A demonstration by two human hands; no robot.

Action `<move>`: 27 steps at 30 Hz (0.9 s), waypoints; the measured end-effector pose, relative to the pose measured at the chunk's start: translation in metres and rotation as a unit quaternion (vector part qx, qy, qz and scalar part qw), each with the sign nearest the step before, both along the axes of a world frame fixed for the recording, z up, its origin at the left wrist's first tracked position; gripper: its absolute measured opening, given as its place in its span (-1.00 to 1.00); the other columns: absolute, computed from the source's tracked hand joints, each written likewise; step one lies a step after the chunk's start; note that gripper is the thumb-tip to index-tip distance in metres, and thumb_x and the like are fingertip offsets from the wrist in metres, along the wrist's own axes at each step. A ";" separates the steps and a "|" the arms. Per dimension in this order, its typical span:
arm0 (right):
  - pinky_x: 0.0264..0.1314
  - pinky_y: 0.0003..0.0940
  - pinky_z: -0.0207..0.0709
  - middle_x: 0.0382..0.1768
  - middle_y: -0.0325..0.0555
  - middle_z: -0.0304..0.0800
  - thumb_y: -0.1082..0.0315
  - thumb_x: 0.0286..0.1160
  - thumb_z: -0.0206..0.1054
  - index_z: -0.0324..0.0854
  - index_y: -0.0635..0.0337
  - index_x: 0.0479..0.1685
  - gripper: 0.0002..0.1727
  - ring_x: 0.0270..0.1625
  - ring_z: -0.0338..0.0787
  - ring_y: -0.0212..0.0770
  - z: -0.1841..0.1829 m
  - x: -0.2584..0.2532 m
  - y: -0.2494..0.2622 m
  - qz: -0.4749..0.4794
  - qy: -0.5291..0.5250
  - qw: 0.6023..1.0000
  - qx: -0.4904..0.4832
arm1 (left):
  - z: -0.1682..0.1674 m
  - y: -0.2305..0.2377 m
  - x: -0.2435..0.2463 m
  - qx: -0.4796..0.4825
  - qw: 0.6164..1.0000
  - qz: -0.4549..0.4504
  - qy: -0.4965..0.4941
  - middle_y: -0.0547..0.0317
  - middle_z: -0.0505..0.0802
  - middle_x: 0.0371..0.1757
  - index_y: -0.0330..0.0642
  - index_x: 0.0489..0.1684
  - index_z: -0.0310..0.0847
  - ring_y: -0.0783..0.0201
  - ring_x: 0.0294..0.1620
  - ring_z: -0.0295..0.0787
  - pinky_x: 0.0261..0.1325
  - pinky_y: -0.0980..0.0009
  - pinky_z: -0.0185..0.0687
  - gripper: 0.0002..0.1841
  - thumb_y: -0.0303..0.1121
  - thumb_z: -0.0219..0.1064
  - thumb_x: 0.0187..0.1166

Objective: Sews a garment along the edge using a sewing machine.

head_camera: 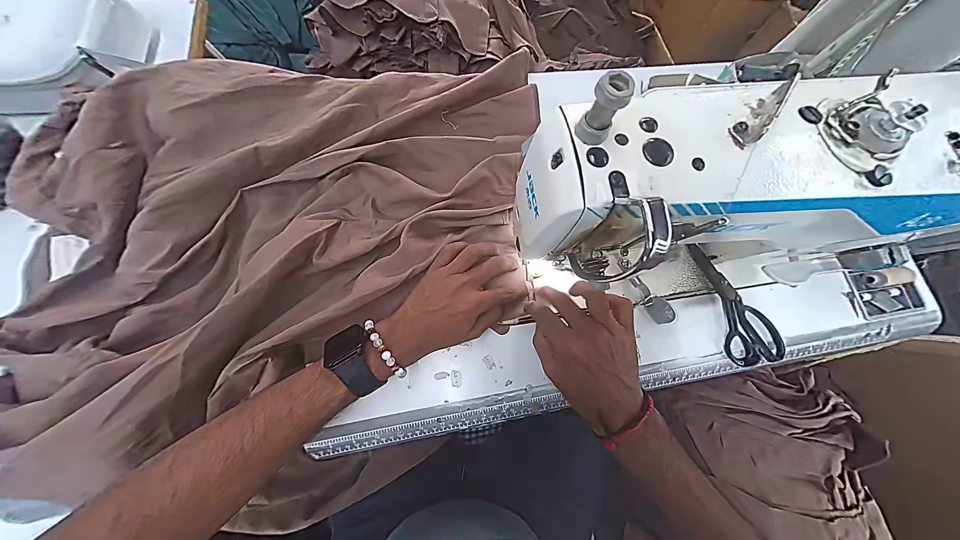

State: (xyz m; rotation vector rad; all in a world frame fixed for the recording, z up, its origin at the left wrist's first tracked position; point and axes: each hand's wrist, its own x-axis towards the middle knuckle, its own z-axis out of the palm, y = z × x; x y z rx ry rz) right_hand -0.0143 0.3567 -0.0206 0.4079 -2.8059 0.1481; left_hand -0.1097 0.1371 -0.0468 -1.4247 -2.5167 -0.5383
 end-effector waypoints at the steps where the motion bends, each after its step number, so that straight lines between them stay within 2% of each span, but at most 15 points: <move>1: 0.19 0.03 0.40 0.26 -0.32 0.84 0.20 0.57 0.19 0.85 -0.29 0.05 -0.70 0.21 0.73 -0.06 0.001 -0.002 0.000 -0.008 -0.005 1.000 0.014 | 0.000 0.001 -0.003 0.004 1.000 0.000 0.005 0.27 0.79 0.34 0.39 0.27 0.80 0.08 0.52 0.53 0.58 -0.01 0.28 -0.65 -0.10 0.11 0.74; 3: 0.11 0.06 0.40 0.24 -0.16 0.82 0.20 0.55 0.19 0.84 -0.33 0.13 -0.65 0.17 0.72 0.04 0.001 -0.009 -0.001 -0.021 -0.013 0.999 0.039 | 0.002 0.002 -0.011 0.009 1.000 -0.002 0.021 0.28 0.82 0.28 0.35 0.19 0.84 0.07 0.50 0.54 0.57 -0.01 0.27 -0.68 -0.09 0.15 0.74; 7: 0.01 0.12 0.43 -0.02 -0.05 0.88 0.24 0.59 0.17 0.82 -0.31 0.21 -0.62 0.06 0.76 0.15 -0.005 -0.023 -0.002 -0.034 -0.021 0.997 0.068 | 0.005 0.002 -0.030 0.006 0.999 -0.012 0.044 0.37 0.87 0.20 0.29 0.06 0.90 0.09 0.44 0.57 0.50 0.00 0.27 -0.72 -0.13 0.21 0.70; 9: -0.08 0.11 0.44 -0.16 -0.03 0.85 0.24 0.61 0.17 0.82 -0.31 0.25 -0.61 -0.09 0.78 0.12 -0.007 -0.027 -0.006 -0.041 -0.022 0.996 0.077 | 0.008 0.001 -0.040 0.011 0.999 -0.016 0.051 0.34 0.88 0.16 0.23 0.00 0.92 0.07 0.41 0.60 0.45 0.01 0.29 -0.73 -0.15 0.22 0.68; 11: -0.10 0.09 0.43 -0.21 -0.06 0.79 0.21 0.63 0.16 0.82 -0.33 0.25 -0.61 -0.10 0.75 0.09 -0.003 -0.027 -0.005 -0.052 -0.047 0.995 0.068 | 0.008 -0.001 -0.052 0.008 0.998 -0.020 0.055 0.34 0.87 0.18 0.23 -0.03 0.90 0.07 0.43 0.58 0.48 0.01 0.30 -0.74 -0.11 0.22 0.69; 12: -0.08 0.12 0.45 -0.18 -0.04 0.84 0.18 0.60 0.18 0.85 -0.34 0.21 -0.63 -0.06 0.77 0.10 0.004 -0.025 0.002 -0.068 -0.055 0.995 0.050 | 0.007 -0.002 -0.058 0.013 0.998 -0.025 0.059 0.34 0.86 0.18 0.23 -0.05 0.90 0.08 0.42 0.57 0.47 0.02 0.29 -0.75 -0.12 0.23 0.68; 13: -0.08 0.17 0.50 -0.11 0.04 0.88 0.17 0.56 0.23 0.89 -0.21 0.09 -0.67 -0.04 0.81 0.15 0.015 -0.023 0.015 -0.090 -0.043 0.995 0.022 | 0.007 -0.002 -0.065 0.019 0.997 -0.031 0.066 0.34 0.86 0.18 0.22 -0.06 0.90 0.08 0.42 0.57 0.46 0.02 0.29 -0.75 -0.12 0.24 0.66; 14: -0.11 0.26 0.58 -0.05 0.16 0.88 0.17 0.52 0.30 0.89 0.01 -0.02 -0.71 -0.04 0.84 0.24 0.027 -0.019 0.036 -0.121 -0.013 0.993 -0.007 | 0.006 -0.002 -0.070 0.029 0.996 -0.039 0.071 0.32 0.87 0.18 0.20 -0.07 0.91 0.07 0.42 0.57 0.47 0.01 0.28 -0.75 -0.13 0.25 0.64; 16: 0.07 0.41 0.60 0.17 0.27 0.81 0.19 0.61 0.23 0.78 0.22 0.15 -0.64 0.15 0.81 0.34 0.054 -0.008 0.096 -0.242 0.002 0.970 -0.020 | 0.006 -0.002 -0.074 0.035 0.996 -0.042 0.074 0.33 0.87 0.18 0.19 -0.09 0.92 0.08 0.42 0.58 0.51 0.02 0.28 -0.75 -0.12 0.26 0.65; 18: 0.19 0.49 0.49 0.24 0.30 0.78 0.22 0.65 0.13 0.75 0.20 0.23 -0.60 0.27 0.76 0.41 0.052 -0.003 0.153 -0.360 -0.010 0.933 -0.009 | 0.007 -0.002 -0.075 0.028 0.996 -0.043 0.073 0.35 0.87 0.17 0.19 -0.08 0.92 0.11 0.42 0.58 0.52 0.04 0.28 -0.75 -0.13 0.26 0.65; 20: 0.08 0.55 0.51 0.13 0.39 0.82 0.28 0.65 0.09 0.77 0.25 0.19 -0.60 0.16 0.79 0.50 0.030 -0.003 0.176 -0.379 -0.022 0.925 0.010 | 0.007 -0.003 -0.074 0.025 0.996 -0.045 0.072 0.36 0.86 0.18 0.21 -0.07 0.91 0.12 0.44 0.56 0.53 0.04 0.27 -0.76 -0.13 0.25 0.66; 24: 0.13 0.45 0.52 0.21 0.25 0.82 0.24 0.61 0.08 0.79 0.20 0.18 -0.58 0.23 0.80 0.38 0.013 -0.005 0.172 -0.390 -0.015 0.921 -0.008 | 0.007 -0.002 -0.067 0.021 0.996 -0.064 0.065 0.36 0.88 0.15 0.25 -0.11 0.93 0.10 0.43 0.58 0.53 0.02 0.27 -0.73 -0.14 0.22 0.68; 27: 0.19 0.41 0.53 0.36 0.18 0.77 0.21 0.58 0.07 0.75 0.20 0.29 -0.53 0.32 0.78 0.32 0.010 0.000 0.168 -0.381 -0.006 0.925 -0.016 | 0.011 -0.002 -0.060 0.014 0.995 -0.075 0.064 0.37 0.89 0.11 0.26 -0.13 0.93 0.12 0.44 0.59 0.54 0.02 0.27 -0.74 -0.18 0.22 0.69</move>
